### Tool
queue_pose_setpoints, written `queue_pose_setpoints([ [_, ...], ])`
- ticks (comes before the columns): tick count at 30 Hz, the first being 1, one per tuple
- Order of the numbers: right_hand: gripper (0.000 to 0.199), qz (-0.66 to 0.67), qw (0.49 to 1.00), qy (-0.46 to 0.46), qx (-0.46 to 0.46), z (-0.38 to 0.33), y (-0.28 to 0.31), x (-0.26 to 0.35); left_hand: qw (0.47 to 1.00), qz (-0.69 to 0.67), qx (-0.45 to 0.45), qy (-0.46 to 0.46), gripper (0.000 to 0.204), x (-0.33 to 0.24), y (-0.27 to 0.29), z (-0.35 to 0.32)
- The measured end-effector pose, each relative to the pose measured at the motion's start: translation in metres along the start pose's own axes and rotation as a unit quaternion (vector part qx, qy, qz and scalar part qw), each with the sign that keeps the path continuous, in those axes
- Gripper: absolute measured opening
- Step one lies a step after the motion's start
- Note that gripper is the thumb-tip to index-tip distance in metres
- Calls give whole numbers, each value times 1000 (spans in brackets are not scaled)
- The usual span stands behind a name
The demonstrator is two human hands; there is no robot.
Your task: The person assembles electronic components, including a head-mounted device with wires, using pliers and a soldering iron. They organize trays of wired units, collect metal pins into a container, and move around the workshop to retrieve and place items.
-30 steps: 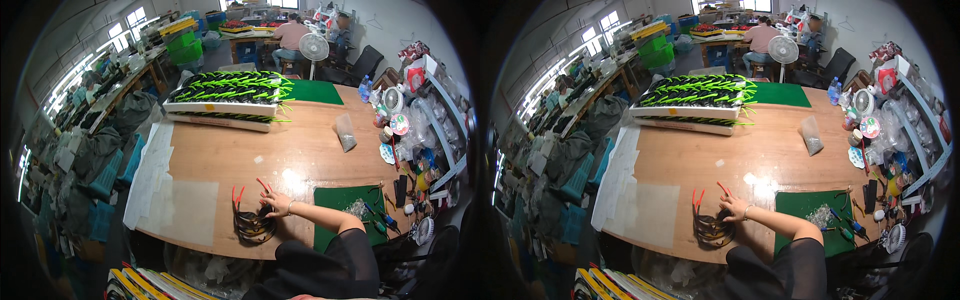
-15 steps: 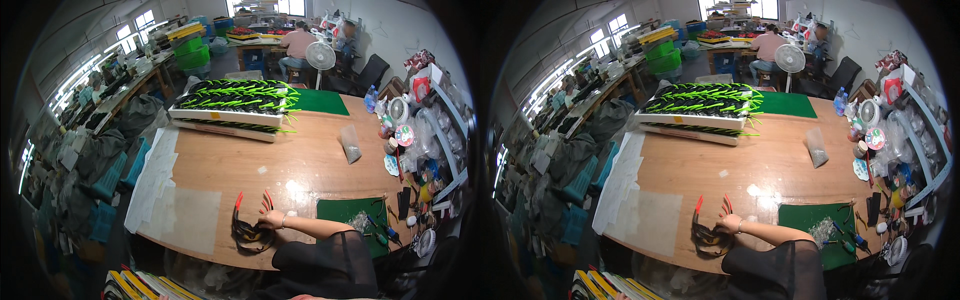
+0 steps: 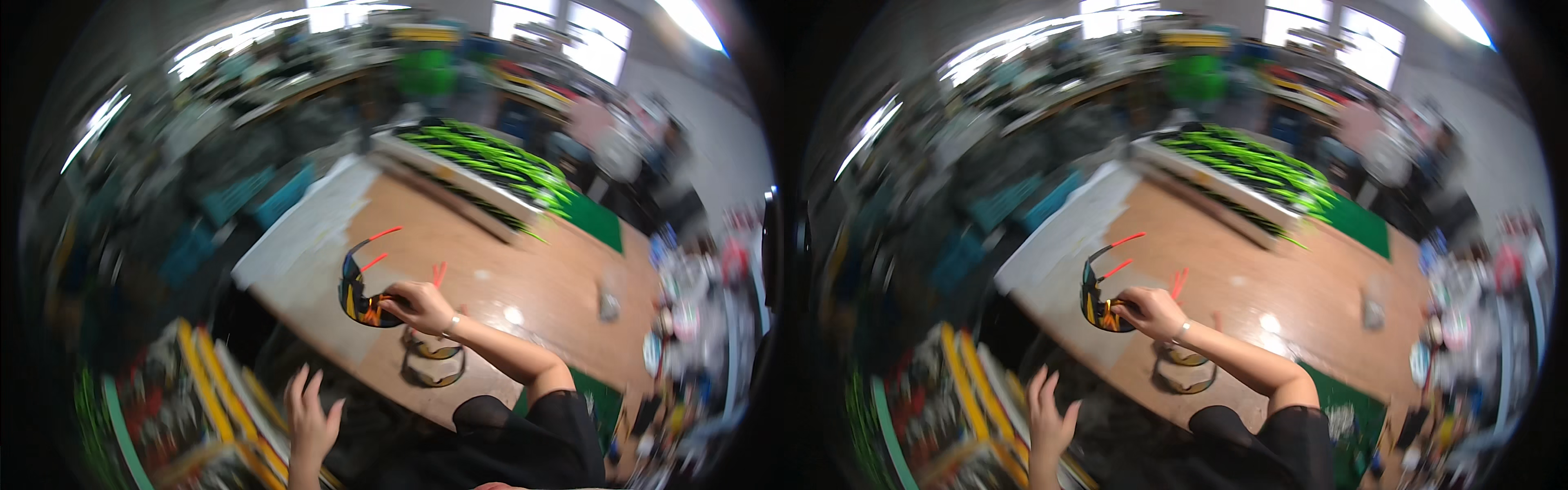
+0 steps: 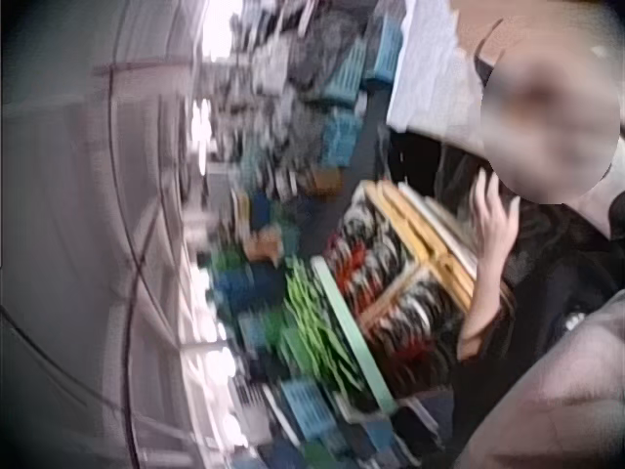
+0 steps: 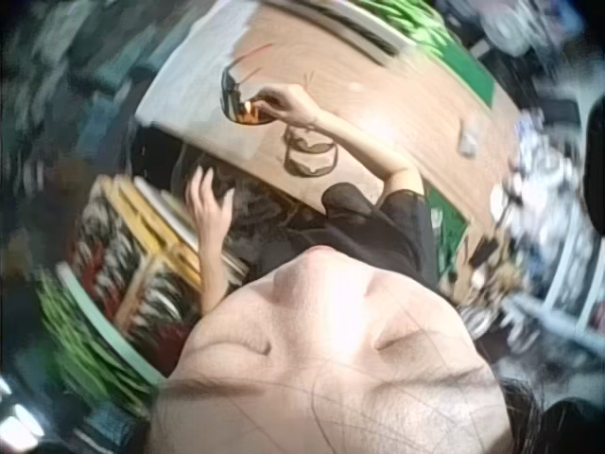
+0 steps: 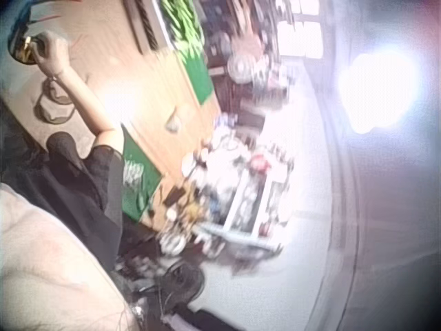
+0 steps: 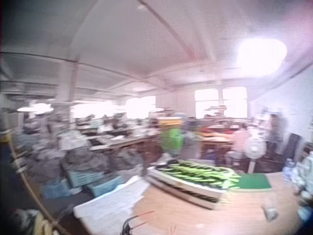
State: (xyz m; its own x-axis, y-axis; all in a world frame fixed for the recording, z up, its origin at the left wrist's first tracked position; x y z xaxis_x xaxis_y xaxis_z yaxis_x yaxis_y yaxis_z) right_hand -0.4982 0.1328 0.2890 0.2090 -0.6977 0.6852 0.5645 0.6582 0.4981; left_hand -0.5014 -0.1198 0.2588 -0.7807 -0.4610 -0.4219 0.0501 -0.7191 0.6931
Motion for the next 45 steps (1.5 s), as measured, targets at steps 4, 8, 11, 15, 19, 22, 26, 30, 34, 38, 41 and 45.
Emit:
queue_pose_setpoints([
  [4, 24, 109, 948, -54, 294, -31, -88, 69, 996, 79, 0, -40, 68, -1, 25, 2],
  [8, 13, 275, 844, -204, 413, -71, -154, 111, 982, 171, -74, 8, 52, 14, 75, -71],
  [11, 16, 351, 744, -282, 494, -105, -189, 153, 979, 175, -105, -6, 50, 4, 122, -127],
  [15, 25, 332, 685, -229, 607, -127, -237, 210, 972, 160, -158, 71, 44, 6, 170, -174],
  [19, 38, 351, 620, -265, 650, -135, -270, 239, 950, 44, -175, 256, 48, 23, 210, -198],
  [22, 47, 409, 621, -285, 605, -135, -285, 260, 864, -132, -194, 446, 37, 48, 238, -235],
  [26, 38, 383, 709, -219, 550, -118, -288, 245, 661, -346, -375, 550, 34, 95, 309, -309],
  [30, 32, 337, 733, -276, 523, -119, -285, 192, 465, -397, -645, 458, 25, 127, 410, -390],
  [34, 29, 303, 769, -332, 455, -128, -269, 152, 446, -304, -724, 430, 21, 128, 465, -442],
  [38, 24, 292, 779, -382, 403, -133, -258, 127, 494, -273, -697, 443, 19, 144, 469, -431],
  [41, 23, 263, 809, -369, 374, -138, -251, 134, 601, -259, -608, 449, 19, 163, 430, -360],
  [45, 49, 239, 799, -227, 502, -156, -260, 211, 676, -367, -416, 486, 24, 168, 326, -239],
])
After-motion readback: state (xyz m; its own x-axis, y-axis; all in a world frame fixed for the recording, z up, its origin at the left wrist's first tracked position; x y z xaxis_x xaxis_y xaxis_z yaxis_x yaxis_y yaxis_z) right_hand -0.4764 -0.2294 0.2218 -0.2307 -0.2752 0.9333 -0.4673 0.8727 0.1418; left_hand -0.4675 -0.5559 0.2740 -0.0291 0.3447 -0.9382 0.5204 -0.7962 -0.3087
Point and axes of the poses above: each hand's wrist, its own z-axis towards the middle knuckle, its own y-axis out of the back of the hand, x = y × z, the point moved 5 cm from there along z, towards the middle knuckle, and after that the axes turned 10 degrees about -x, right-handed, at the moved point
